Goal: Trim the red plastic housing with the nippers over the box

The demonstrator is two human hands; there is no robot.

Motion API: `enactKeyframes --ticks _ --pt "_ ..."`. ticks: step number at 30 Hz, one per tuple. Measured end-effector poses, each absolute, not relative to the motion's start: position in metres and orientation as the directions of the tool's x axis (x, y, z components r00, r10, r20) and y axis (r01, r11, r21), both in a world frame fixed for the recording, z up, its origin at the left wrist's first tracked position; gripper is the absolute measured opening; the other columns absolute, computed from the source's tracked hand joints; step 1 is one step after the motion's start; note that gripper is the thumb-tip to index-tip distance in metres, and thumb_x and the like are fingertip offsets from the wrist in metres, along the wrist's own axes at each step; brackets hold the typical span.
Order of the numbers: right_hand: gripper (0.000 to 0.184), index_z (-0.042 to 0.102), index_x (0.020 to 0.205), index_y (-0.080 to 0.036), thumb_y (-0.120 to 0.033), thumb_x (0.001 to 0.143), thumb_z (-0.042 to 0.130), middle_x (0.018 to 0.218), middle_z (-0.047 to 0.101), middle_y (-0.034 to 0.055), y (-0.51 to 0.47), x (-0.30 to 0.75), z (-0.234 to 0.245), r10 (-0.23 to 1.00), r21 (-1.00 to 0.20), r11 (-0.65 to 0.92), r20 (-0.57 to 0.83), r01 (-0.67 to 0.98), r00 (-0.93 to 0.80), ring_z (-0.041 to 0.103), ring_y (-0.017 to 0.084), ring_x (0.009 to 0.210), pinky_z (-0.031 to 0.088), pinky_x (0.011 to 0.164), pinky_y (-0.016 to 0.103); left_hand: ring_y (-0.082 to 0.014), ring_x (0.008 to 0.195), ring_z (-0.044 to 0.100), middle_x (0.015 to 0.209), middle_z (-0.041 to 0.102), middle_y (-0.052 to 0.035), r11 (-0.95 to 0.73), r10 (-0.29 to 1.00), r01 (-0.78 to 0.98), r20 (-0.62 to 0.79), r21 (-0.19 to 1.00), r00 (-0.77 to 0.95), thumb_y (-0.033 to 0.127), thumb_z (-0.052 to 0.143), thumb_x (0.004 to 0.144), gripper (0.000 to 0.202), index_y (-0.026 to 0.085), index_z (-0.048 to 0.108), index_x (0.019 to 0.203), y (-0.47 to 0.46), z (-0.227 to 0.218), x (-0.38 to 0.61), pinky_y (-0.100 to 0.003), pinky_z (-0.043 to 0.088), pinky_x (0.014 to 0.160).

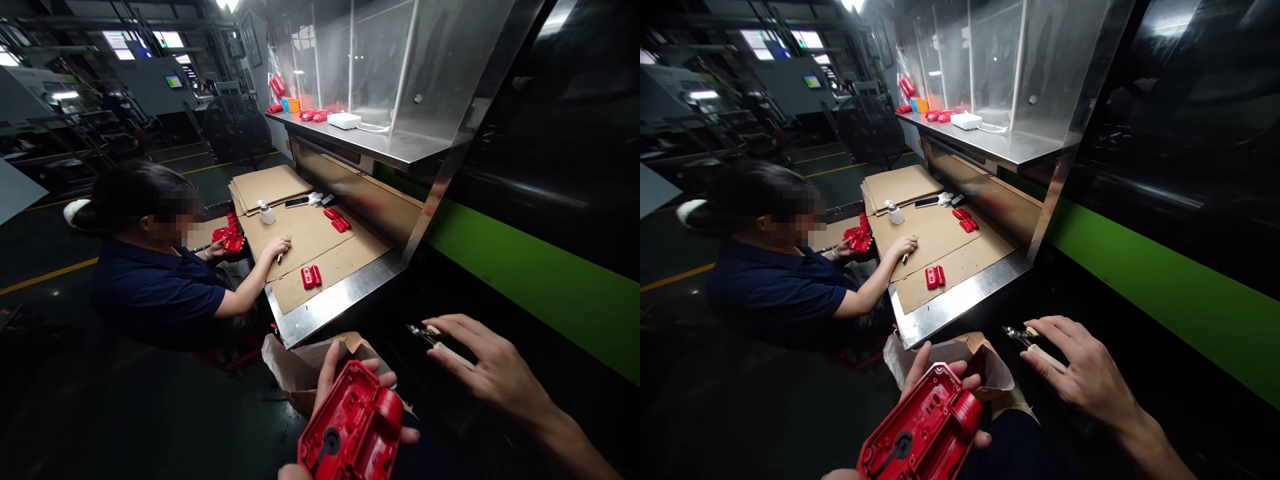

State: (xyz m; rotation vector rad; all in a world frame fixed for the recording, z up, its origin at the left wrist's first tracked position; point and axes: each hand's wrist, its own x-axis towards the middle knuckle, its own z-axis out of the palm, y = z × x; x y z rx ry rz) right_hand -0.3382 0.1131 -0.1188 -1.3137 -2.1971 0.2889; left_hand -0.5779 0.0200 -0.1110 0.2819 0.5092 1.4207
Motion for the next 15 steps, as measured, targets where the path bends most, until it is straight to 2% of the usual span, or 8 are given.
enactKeyframes --ticks 3,6,9,11,13,15 --pt "0.031 0.063 0.121 -0.029 -0.04 0.092 0.065 0.11 0.068 0.0028 0.11 -0.339 -0.117 0.854 -0.502 0.514 0.374 0.696 -0.361 0.068 0.016 0.098 0.059 0.081 0.026 -0.043 0.123 0.056 0.136 0.059 -0.0158 0.132 0.99 -0.875 -0.106 0.466 0.093 0.086 0.058 0.069 0.089 0.033 0.053 0.14 0.021 -0.109 -0.579 -0.056 0.057 0.08" --pt "0.028 0.064 0.119 -0.03 -0.034 0.091 0.067 0.104 0.068 0.0013 0.107 -0.339 -0.112 0.848 -0.554 0.528 0.39 0.644 -0.36 0.068 0.013 0.09 0.058 0.074 0.02 -0.0479 0.13 0.047 0.142 0.054 -0.018 0.129 0.992 -0.884 -0.062 0.45 0.113 0.095 0.057 0.055 0.108 0.026 0.057 0.138 0.022 -0.11 -0.58 -0.055 0.056 0.082" --pt "0.035 0.062 0.124 -0.029 -0.034 0.09 0.068 0.109 0.066 0.0036 0.105 -0.343 -0.1 0.804 -0.527 0.592 0.435 0.61 -0.404 0.067 0.015 0.095 0.058 0.078 0.022 -0.0493 0.128 0.047 0.142 0.052 -0.0193 0.159 0.987 -0.89 -0.043 0.427 0.156 0.101 0.045 0.054 0.115 0.025 0.056 0.139 0.021 -0.112 -0.581 -0.054 0.057 0.077" --pt "0.044 0.058 0.13 -0.024 -0.038 0.089 0.068 0.115 0.064 0.008 0.103 -0.352 -0.085 0.73 -0.484 0.682 0.486 0.548 -0.48 0.064 0.019 0.103 0.058 0.082 0.027 -0.049 0.127 0.048 0.14 0.052 -0.0202 0.183 0.983 -0.889 -0.047 0.419 0.18 0.103 0.032 0.057 0.117 0.022 0.055 0.139 0.019 -0.113 -0.58 -0.052 0.057 0.074" --pt "0.054 0.056 0.133 -0.018 -0.042 0.087 0.07 0.117 0.064 0.011 0.1 -0.367 -0.069 0.614 -0.418 0.789 0.529 0.449 -0.586 0.061 0.021 0.108 0.055 0.089 0.032 -0.0475 0.127 0.048 0.141 0.051 -0.019 0.205 0.979 -0.873 -0.081 0.442 0.188 0.101 0.023 0.062 0.116 0.022 0.055 0.14 0.017 -0.114 -0.578 -0.052 0.056 0.079" --pt "0.058 0.059 0.13 -0.015 -0.046 0.084 0.073 0.115 0.066 0.0103 0.098 -0.387 -0.053 0.492 -0.334 0.87 0.563 0.361 -0.664 0.059 0.022 0.109 0.051 0.093 0.037 -0.0464 0.129 0.047 0.145 0.049 -0.0169 0.228 0.974 -0.845 -0.13 0.484 0.187 0.101 0.023 0.064 0.114 0.023 0.053 0.142 0.015 -0.113 -0.577 -0.054 0.054 0.088"
